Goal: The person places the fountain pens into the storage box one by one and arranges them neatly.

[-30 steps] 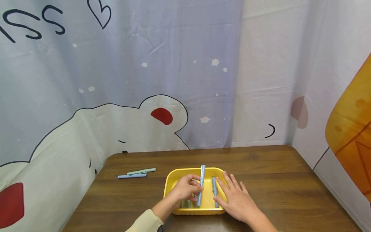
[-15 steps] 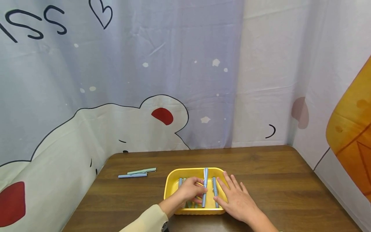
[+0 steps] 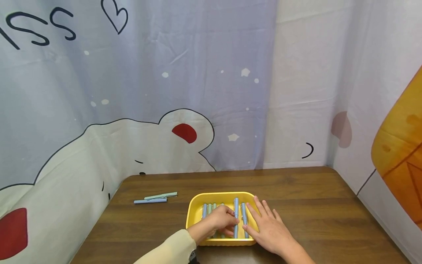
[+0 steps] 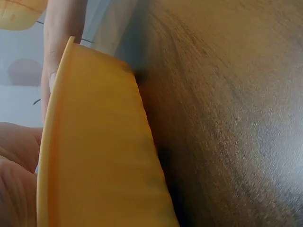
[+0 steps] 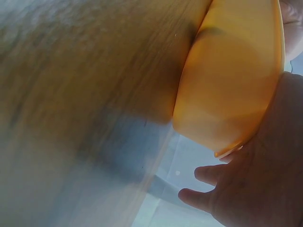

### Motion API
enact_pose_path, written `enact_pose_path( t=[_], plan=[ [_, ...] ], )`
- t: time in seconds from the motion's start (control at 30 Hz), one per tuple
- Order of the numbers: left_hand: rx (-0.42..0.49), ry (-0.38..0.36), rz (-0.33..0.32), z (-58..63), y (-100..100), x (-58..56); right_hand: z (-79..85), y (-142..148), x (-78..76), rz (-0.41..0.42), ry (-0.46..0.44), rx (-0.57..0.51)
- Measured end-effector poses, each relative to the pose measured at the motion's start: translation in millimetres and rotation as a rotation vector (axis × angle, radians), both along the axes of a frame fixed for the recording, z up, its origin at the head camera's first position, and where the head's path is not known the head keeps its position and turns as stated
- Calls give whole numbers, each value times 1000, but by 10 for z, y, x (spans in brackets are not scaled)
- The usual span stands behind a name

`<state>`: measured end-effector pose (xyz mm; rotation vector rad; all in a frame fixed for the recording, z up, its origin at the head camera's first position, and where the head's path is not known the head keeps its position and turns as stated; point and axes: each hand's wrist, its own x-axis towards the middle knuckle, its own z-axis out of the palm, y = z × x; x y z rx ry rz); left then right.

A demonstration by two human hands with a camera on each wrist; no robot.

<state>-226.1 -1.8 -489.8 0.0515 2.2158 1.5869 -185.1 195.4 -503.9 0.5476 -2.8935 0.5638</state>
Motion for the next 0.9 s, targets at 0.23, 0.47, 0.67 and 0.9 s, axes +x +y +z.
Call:
enact_pose_path(
  t=[0.23, 0.47, 0.67, 0.9],
  plan=[
    [-103, 33, -38, 19, 51, -8, 1, 6, -12, 3, -26, -4],
    [-233, 63, -68, 28, 102, -26, 11, 13, -16, 10, -49, -2],
    [-307, 88, -91, 26, 140, -51, 15, 13, -10, 9, -46, -7],
    [-310, 75, -104, 33, 140, -75, 0, 7, -2, 4, -21, -13]
  ],
)
